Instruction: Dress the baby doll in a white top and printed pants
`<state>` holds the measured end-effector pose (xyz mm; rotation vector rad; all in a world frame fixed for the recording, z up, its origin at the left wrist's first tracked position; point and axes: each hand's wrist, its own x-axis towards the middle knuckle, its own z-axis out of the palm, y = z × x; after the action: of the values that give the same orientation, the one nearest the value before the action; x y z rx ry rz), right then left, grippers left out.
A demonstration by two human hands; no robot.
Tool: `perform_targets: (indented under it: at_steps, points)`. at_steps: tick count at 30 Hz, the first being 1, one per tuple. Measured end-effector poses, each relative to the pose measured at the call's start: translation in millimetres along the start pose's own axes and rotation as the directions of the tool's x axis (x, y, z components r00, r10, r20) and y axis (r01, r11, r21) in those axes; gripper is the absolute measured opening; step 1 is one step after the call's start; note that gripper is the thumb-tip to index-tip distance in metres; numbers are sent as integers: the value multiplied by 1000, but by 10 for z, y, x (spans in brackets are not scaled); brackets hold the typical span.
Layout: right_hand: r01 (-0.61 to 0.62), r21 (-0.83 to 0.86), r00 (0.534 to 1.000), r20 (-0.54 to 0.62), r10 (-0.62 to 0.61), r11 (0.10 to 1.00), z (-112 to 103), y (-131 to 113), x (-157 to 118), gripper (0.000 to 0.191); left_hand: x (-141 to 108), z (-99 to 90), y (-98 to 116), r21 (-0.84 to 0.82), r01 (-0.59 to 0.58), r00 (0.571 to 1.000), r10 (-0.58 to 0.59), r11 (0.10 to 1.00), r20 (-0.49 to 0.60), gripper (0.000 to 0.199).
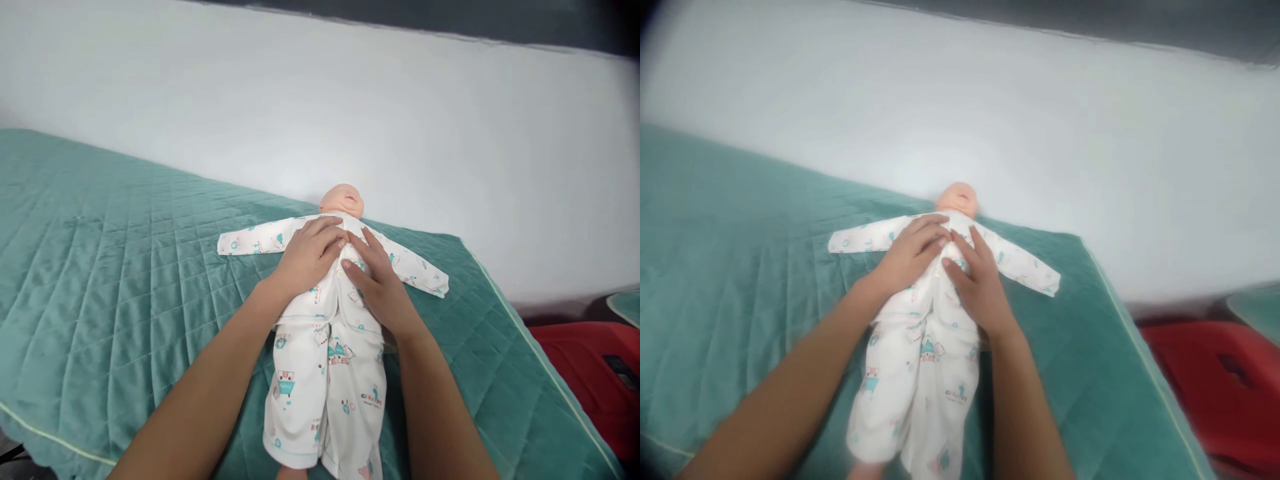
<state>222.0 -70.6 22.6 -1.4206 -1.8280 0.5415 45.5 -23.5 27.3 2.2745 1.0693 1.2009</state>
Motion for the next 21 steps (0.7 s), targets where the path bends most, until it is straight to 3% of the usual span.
perform_targets:
  at_steps: [9, 16, 21]
  points:
    - [-22, 53, 1000, 7, 22, 998, -11, -23, -6, 51, 1, -1, -5, -69, 15, 1000, -16, 998, -12, 19]
    - [-37, 166, 980, -187, 69, 985, 50, -50, -18, 29, -14, -21, -68, -252, 48, 999, -51, 966, -2, 20]
    - [5, 176, 975, -220, 35, 984, 55, -52, -28, 21, -8, -20, -87, -296, 64, 998, -67, 953, -1, 18]
